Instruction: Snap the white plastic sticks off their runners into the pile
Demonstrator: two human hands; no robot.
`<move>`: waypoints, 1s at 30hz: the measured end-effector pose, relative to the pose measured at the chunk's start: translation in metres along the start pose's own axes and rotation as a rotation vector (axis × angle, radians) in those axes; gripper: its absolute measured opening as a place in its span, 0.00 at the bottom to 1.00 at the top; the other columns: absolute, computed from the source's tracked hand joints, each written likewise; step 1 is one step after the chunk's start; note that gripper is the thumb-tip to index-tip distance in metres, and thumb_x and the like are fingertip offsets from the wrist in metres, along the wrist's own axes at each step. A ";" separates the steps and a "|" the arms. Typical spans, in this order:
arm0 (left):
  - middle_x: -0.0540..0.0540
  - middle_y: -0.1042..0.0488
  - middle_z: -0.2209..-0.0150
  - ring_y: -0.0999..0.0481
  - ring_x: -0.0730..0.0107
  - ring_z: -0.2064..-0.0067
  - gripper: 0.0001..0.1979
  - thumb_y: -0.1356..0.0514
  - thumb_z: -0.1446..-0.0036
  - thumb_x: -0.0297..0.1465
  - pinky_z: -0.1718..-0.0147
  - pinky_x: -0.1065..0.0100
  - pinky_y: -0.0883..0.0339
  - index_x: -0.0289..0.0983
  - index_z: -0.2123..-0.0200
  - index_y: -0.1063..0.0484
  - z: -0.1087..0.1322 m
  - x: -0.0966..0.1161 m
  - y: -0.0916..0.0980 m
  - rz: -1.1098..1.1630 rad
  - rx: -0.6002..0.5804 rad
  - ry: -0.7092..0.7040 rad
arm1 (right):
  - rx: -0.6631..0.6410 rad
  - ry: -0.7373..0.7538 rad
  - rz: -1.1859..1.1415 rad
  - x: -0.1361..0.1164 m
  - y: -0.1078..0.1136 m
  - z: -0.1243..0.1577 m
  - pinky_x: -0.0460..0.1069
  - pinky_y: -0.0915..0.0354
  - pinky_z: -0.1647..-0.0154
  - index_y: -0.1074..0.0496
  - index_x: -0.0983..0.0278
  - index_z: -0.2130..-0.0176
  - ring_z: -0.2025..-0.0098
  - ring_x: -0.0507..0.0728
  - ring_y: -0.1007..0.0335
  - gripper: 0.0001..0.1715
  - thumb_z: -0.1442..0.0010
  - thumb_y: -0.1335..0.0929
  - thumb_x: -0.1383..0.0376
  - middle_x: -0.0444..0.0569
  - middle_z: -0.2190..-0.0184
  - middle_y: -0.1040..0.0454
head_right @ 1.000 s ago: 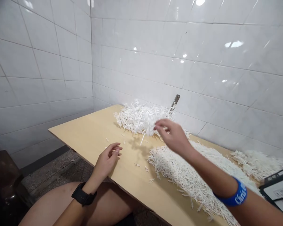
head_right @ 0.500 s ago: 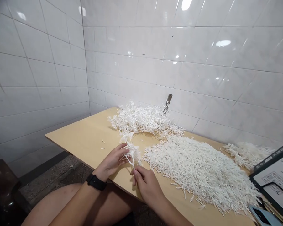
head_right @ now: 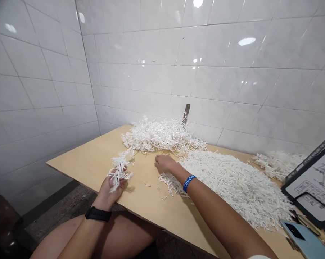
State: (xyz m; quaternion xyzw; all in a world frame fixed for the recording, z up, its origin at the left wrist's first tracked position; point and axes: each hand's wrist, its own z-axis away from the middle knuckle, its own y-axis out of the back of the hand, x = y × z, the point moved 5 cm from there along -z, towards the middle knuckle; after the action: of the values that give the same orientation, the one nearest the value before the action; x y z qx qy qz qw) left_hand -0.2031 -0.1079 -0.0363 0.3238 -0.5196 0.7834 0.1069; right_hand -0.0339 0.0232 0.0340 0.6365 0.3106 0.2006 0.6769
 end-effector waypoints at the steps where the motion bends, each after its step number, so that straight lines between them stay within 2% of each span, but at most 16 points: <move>1: 0.54 0.31 0.75 0.32 0.82 0.81 0.09 0.42 0.49 0.23 0.81 0.79 0.36 0.37 0.63 0.34 0.001 0.000 0.001 0.003 -0.011 -0.020 | 0.000 -0.021 0.016 0.004 -0.003 0.001 0.58 0.48 0.40 0.24 0.66 0.65 0.56 0.62 0.27 0.11 0.41 0.35 0.65 0.56 0.61 0.22; 3: 0.53 0.29 0.72 0.29 0.80 0.77 0.15 0.38 0.51 0.23 0.77 0.76 0.32 0.38 0.59 0.34 0.003 0.000 -0.002 -0.043 -0.081 -0.085 | 0.047 -0.065 0.043 0.010 -0.004 0.012 0.65 0.55 0.38 0.25 0.67 0.73 0.61 0.63 0.26 0.14 0.40 0.37 0.67 0.56 0.71 0.22; 4: 0.53 0.27 0.70 0.28 0.79 0.75 0.18 0.36 0.53 0.24 0.74 0.76 0.31 0.39 0.57 0.34 0.005 -0.002 -0.005 -0.088 -0.130 -0.103 | 0.088 -0.076 0.052 0.010 -0.002 0.021 0.67 0.60 0.37 0.25 0.67 0.73 0.60 0.63 0.26 0.16 0.39 0.38 0.69 0.56 0.71 0.22; 6: 0.50 0.26 0.63 0.25 0.77 0.69 0.24 0.32 0.55 0.27 0.68 0.74 0.30 0.41 0.54 0.35 0.009 -0.005 -0.012 -0.184 -0.216 -0.108 | 0.190 -0.067 0.058 0.006 0.005 0.041 0.66 0.64 0.36 0.24 0.66 0.67 0.54 0.63 0.29 0.18 0.37 0.42 0.69 0.56 0.64 0.22; 8: 0.49 0.27 0.57 0.24 0.75 0.64 0.27 0.30 0.57 0.30 0.64 0.73 0.30 0.42 0.53 0.35 0.012 -0.007 -0.015 -0.244 -0.254 -0.094 | 0.319 -0.037 -0.081 -0.004 0.014 0.058 0.62 0.55 0.36 0.26 0.64 0.57 0.47 0.61 0.33 0.20 0.34 0.44 0.66 0.55 0.54 0.24; 10: 0.49 0.28 0.57 0.25 0.77 0.65 0.29 0.29 0.58 0.30 0.65 0.74 0.31 0.42 0.53 0.36 0.014 -0.008 -0.018 -0.274 -0.275 -0.092 | 0.367 -0.028 -0.400 -0.015 0.015 0.070 0.59 0.43 0.42 0.29 0.64 0.51 0.45 0.61 0.34 0.22 0.33 0.43 0.58 0.55 0.49 0.27; 11: 0.49 0.28 0.57 0.26 0.78 0.65 0.29 0.29 0.58 0.31 0.65 0.75 0.31 0.42 0.52 0.36 0.015 -0.008 -0.019 -0.285 -0.288 -0.100 | 0.335 -0.034 -0.584 -0.021 0.011 0.072 0.58 0.39 0.45 0.30 0.64 0.49 0.46 0.61 0.33 0.24 0.35 0.42 0.54 0.56 0.48 0.28; 13: 0.49 0.28 0.58 0.26 0.77 0.64 0.29 0.30 0.57 0.31 0.64 0.75 0.32 0.41 0.52 0.37 0.015 -0.009 -0.020 -0.313 -0.329 -0.120 | 0.179 -0.034 -0.873 -0.035 -0.004 0.073 0.57 0.35 0.49 0.32 0.64 0.46 0.48 0.62 0.31 0.29 0.39 0.37 0.49 0.58 0.47 0.29; 16: 0.48 0.28 0.59 0.26 0.74 0.61 0.27 0.31 0.54 0.32 0.60 0.71 0.31 0.40 0.52 0.38 0.017 -0.011 -0.024 -0.365 -0.397 -0.152 | 0.026 0.021 -1.042 -0.056 -0.022 0.069 0.54 0.34 0.55 0.34 0.65 0.46 0.53 0.60 0.28 0.32 0.45 0.31 0.52 0.57 0.52 0.27; 18: 0.49 0.29 0.61 0.26 0.75 0.64 0.25 0.32 0.53 0.33 0.63 0.72 0.31 0.40 0.53 0.38 0.017 -0.012 -0.025 -0.411 -0.394 -0.172 | 0.022 0.029 -1.012 -0.063 -0.027 0.063 0.51 0.34 0.62 0.32 0.67 0.53 0.63 0.57 0.28 0.23 0.44 0.32 0.56 0.51 0.65 0.25; 20: 0.50 0.31 0.63 0.29 0.79 0.70 0.23 0.33 0.52 0.36 0.70 0.75 0.33 0.40 0.54 0.37 0.017 -0.011 -0.024 -0.497 -0.346 -0.204 | 0.072 0.012 -0.938 -0.063 -0.027 0.058 0.49 0.37 0.69 0.32 0.67 0.61 0.72 0.54 0.32 0.14 0.42 0.34 0.58 0.44 0.75 0.30; 22: 0.50 0.32 0.64 0.33 0.81 0.76 0.22 0.36 0.49 0.39 0.77 0.76 0.36 0.39 0.53 0.35 0.019 -0.009 -0.023 -0.649 -0.290 -0.236 | 0.138 -0.006 -0.924 -0.061 -0.026 0.054 0.47 0.39 0.73 0.33 0.66 0.64 0.76 0.51 0.37 0.12 0.43 0.35 0.59 0.40 0.78 0.34; 24: 0.46 0.31 0.60 0.34 0.80 0.78 0.25 0.37 0.49 0.42 0.78 0.73 0.36 0.40 0.49 0.33 0.023 -0.005 -0.021 -0.821 -0.251 -0.285 | 0.169 -0.035 -1.002 -0.056 -0.026 0.052 0.46 0.40 0.76 0.33 0.65 0.62 0.77 0.50 0.39 0.14 0.43 0.35 0.57 0.39 0.77 0.36; 26: 0.41 0.32 0.52 0.30 0.74 0.72 0.31 0.34 0.53 0.41 0.71 0.69 0.32 0.42 0.45 0.34 0.029 0.003 -0.021 -0.955 -0.226 -0.387 | 0.169 -0.085 -1.121 -0.050 -0.029 0.051 0.46 0.40 0.78 0.33 0.66 0.59 0.77 0.50 0.40 0.19 0.44 0.34 0.54 0.40 0.76 0.37; 28: 0.41 0.35 0.46 0.27 0.64 0.60 0.34 0.31 0.57 0.38 0.60 0.65 0.31 0.45 0.44 0.33 0.037 0.013 -0.023 -1.029 -0.204 -0.530 | 0.172 -0.121 -1.209 -0.045 -0.033 0.050 0.46 0.40 0.78 0.33 0.66 0.58 0.76 0.50 0.39 0.23 0.44 0.33 0.51 0.41 0.74 0.36; 30: 0.42 0.35 0.45 0.31 0.56 0.50 0.25 0.32 0.54 0.36 0.50 0.61 0.36 0.45 0.50 0.28 0.044 0.020 -0.027 -1.073 -0.206 -0.664 | 0.170 -0.120 -1.234 -0.041 -0.035 0.050 0.46 0.38 0.75 0.31 0.66 0.58 0.73 0.51 0.36 0.26 0.45 0.33 0.48 0.44 0.72 0.33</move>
State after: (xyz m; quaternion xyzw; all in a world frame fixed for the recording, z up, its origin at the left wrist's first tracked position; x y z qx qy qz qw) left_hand -0.1871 -0.1381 0.0072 0.7524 -0.3634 0.4248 0.3484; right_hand -0.0343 -0.0446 0.0064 0.4016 0.5973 -0.2886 0.6314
